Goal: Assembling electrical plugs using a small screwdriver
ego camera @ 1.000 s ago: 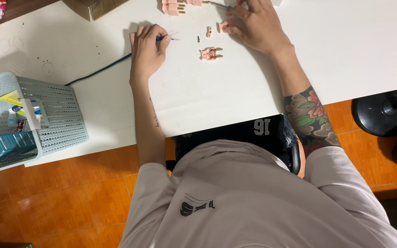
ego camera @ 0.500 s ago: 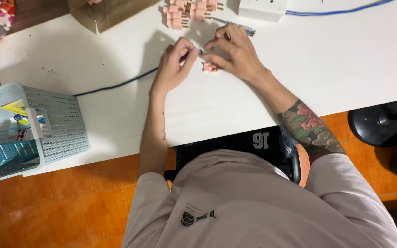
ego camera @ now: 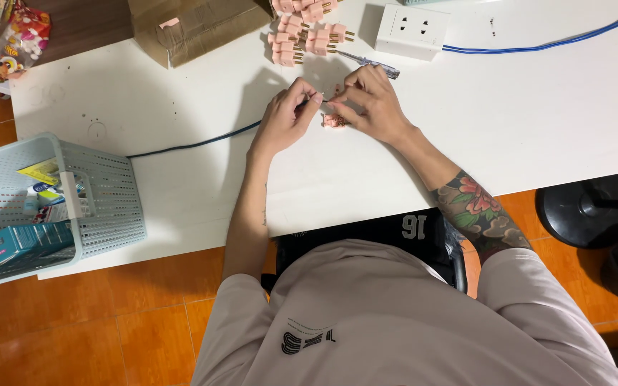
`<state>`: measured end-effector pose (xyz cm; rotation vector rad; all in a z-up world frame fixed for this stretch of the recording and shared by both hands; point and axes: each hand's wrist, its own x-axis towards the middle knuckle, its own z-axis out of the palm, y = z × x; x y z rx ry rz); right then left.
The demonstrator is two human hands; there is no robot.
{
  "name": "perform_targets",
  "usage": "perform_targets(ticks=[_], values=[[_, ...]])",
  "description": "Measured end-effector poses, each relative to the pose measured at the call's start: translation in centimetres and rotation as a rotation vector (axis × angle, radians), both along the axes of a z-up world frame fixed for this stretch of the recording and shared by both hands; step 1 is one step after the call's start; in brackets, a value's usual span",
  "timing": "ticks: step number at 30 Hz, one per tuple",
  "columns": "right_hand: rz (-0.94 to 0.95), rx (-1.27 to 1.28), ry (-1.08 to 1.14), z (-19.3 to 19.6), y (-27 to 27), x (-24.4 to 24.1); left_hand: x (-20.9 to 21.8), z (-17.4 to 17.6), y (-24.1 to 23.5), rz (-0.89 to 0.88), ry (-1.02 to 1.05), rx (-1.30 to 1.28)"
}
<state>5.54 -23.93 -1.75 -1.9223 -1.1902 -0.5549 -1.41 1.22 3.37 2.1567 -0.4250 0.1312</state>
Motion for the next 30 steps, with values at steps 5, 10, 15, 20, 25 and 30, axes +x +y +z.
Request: perform_targets(ticks=[5, 10, 15, 20, 25, 30], values=[[-0.053, -0.106, 0.129, -0.1, -2.3, 0.6, 0.8, -2.4, 1.7, -0.067, -0.107, 0.074], [0.006, -0.226, 0.185, 0.6, -4.8, 0.1, 0.8, -3.5, 1.4, -0.020, -0.076, 0.220], [0.020, -0.300, 0.113, -0.2, -4.3, 0.4, 0.5, -3.2, 0.3, -0.037, 0.038, 0.234], [-0.006, -0.340, 0.104, -1.1, -4.5, 0.7, 0.9, -4.2, 0.5, -0.033, 0.033, 0.296], [-0.001, -0.357, 0.109, -1.6, -4.6, 0.9, 0.9, -4.3, 0.4, -0.054, 0.024, 0.291], [-0.015, -0.391, 0.070, -2.0, -4.5, 1.1, 0.6, -2.9, 0.2, -0.076, 0.066, 0.234]])
